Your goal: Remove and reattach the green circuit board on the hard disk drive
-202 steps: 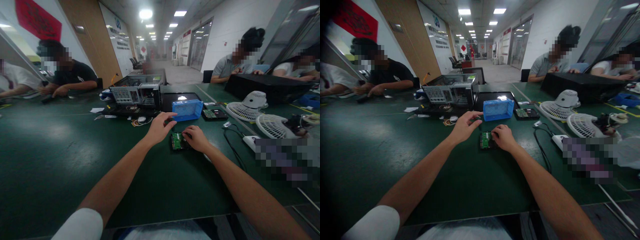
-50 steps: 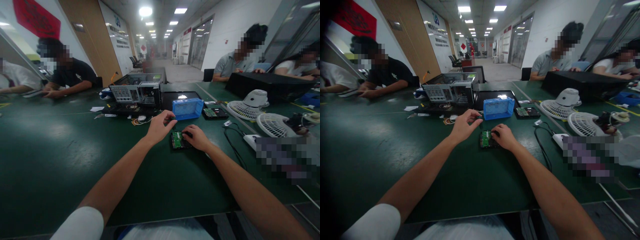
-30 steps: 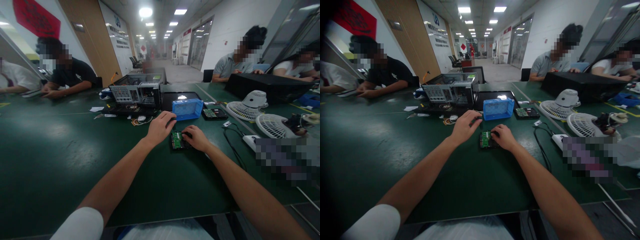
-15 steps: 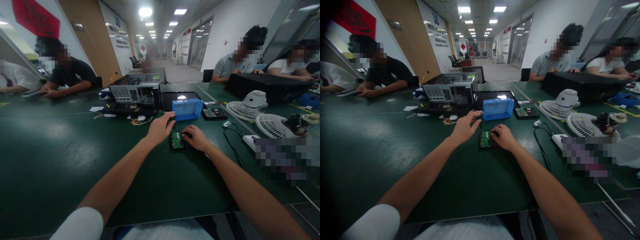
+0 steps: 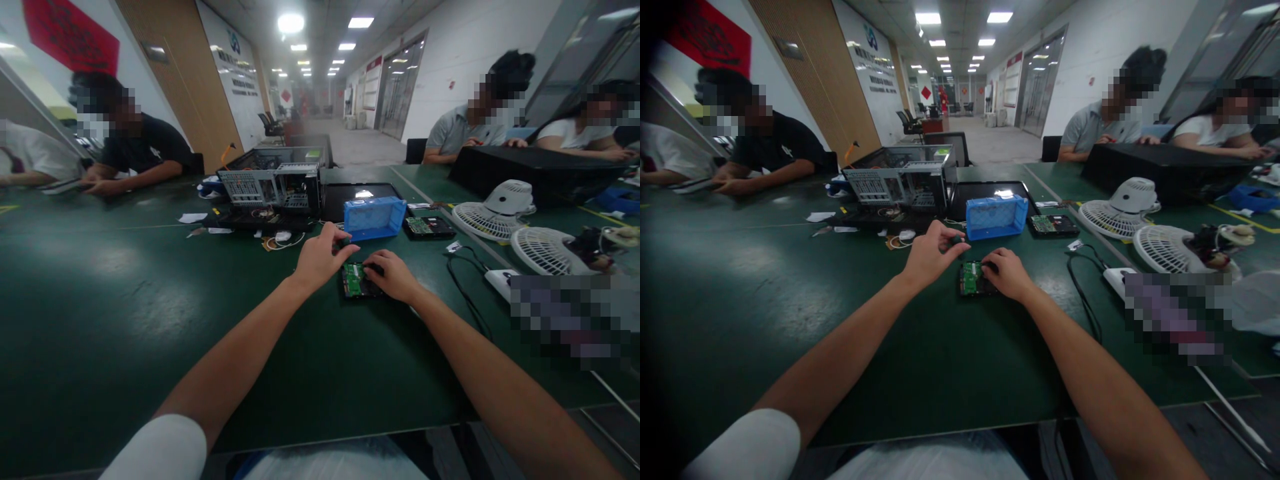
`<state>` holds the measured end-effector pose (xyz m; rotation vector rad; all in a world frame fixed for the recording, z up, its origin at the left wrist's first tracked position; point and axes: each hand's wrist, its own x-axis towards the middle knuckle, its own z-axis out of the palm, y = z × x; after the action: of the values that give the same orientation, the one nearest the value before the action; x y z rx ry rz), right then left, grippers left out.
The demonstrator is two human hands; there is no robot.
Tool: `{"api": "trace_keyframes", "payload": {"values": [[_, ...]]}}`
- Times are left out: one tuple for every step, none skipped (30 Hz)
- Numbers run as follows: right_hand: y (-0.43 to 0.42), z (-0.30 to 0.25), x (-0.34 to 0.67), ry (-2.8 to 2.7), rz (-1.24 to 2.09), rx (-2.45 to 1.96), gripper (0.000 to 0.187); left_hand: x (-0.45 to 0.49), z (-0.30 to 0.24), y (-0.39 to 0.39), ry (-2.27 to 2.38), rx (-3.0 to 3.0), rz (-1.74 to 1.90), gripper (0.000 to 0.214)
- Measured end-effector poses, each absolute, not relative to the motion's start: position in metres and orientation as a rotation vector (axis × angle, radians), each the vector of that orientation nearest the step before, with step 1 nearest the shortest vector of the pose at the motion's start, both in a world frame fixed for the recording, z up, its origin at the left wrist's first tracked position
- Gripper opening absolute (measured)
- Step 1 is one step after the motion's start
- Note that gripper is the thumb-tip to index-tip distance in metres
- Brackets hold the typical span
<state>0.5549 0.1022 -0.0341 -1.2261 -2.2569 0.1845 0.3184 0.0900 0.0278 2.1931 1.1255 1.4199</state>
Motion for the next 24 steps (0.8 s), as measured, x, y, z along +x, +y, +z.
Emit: {"api": "trace_keyframes", "payload": {"values": [[0.102, -0.034, 0.555, -2.258, 0.185, -1.229, 0.018, 0.318, 0.028, 0.090, 1.120, 2.178, 1.420, 0.033], [0.102, -0.034, 0.555, -2.261, 0.186, -1.231, 0.018, 0.318, 0.029, 0.090, 1.107, 2.161, 1.417, 0.032], [0.102, -0.034, 0.555, -2.262, 0.185, -1.232, 0.018, 0.318, 0.029, 0.090, 1.088, 2.145, 1.414, 0.030], [0.102, -0.034, 0.555, -2.266, 0.185, -1.230, 0.018, 0.318, 0.030, 0.090, 1.070, 2.130, 1.411, 0.029], [0.102, -0.034, 0.555, -2.267, 0.185, -1.228, 0.019, 0.318, 0.030, 0.090, 1.055, 2.120, 1.406, 0.028], [0.103, -0.035, 0.555, -2.268, 0.184, -1.226, 0.019, 0.318, 0.030, 0.090, 1.044, 2.113, 1.403, 0.027], [0.103, -0.035, 0.555, -2.267, 0.184, -1.225, 0.019, 0.318, 0.030, 0.090, 1.035, 2.109, 1.400, 0.027], [0.103, -0.035, 0.555, -2.264, 0.183, -1.226, 0.018, 0.318, 0.030, 0.090, 1.028, 2.109, 1.396, 0.026], [0.103, -0.035, 0.555, -2.261, 0.183, -1.227, 0.018, 0.319, 0.030, 0.090, 1.021, 2.110, 1.392, 0.025], [0.103, -0.036, 0.555, -2.258, 0.182, -1.227, 0.018, 0.319, 0.030, 0.090, 1.015, 2.111, 1.392, 0.024], [0.103, -0.036, 0.555, -2.256, 0.181, -1.227, 0.017, 0.319, 0.030, 0.089, 1.009, 2.114, 1.389, 0.024], [0.103, -0.036, 0.555, -2.255, 0.181, -1.225, 0.017, 0.319, 0.030, 0.089, 1.003, 2.118, 1.385, 0.023], [0.103, -0.036, 0.555, -2.253, 0.182, -1.223, 0.018, 0.319, 0.031, 0.088, 0.997, 2.125, 1.380, 0.023], [0.103, -0.036, 0.555, -2.249, 0.184, -1.221, 0.018, 0.319, 0.031, 0.087, 0.992, 2.135, 1.376, 0.023], [0.103, -0.036, 0.555, -2.245, 0.187, -1.219, 0.020, 0.319, 0.032, 0.087, 0.987, 2.152, 1.370, 0.023], [0.103, -0.036, 0.555, -2.239, 0.189, -1.219, 0.021, 0.319, 0.032, 0.086, 0.979, 2.174, 1.366, 0.023], [0.103, -0.036, 0.555, -2.235, 0.192, -1.220, 0.023, 0.319, 0.033, 0.085, 0.971, 2.199, 1.365, 0.023], [0.103, -0.036, 0.555, -2.233, 0.193, -1.222, 0.025, 0.319, 0.034, 0.085, 0.962, 2.226, 1.369, 0.023], [0.103, -0.036, 0.556, -2.232, 0.193, -1.223, 0.026, 0.319, 0.035, 0.084, 0.956, 2.252, 1.378, 0.022], [0.103, -0.036, 0.556, -2.231, 0.191, -1.225, 0.026, 0.318, 0.036, 0.084, 0.956, 2.275, 1.392, 0.021], [0.103, -0.036, 0.556, -2.229, 0.188, -1.227, 0.025, 0.317, 0.037, 0.084, 0.960, 2.295, 1.409, 0.019], [0.103, -0.036, 0.556, -2.227, 0.187, -1.229, 0.023, 0.316, 0.038, 0.085, 0.969, 2.311, 1.424, 0.018], [0.103, -0.035, 0.556, -2.225, 0.185, -1.232, 0.020, 0.315, 0.039, 0.085, 0.979, 2.326, 1.432, 0.017], [0.103, -0.035, 0.556, -2.223, 0.185, -1.234, 0.017, 0.314, 0.040, 0.086, 0.988, 2.339, 1.434, 0.017]]}}
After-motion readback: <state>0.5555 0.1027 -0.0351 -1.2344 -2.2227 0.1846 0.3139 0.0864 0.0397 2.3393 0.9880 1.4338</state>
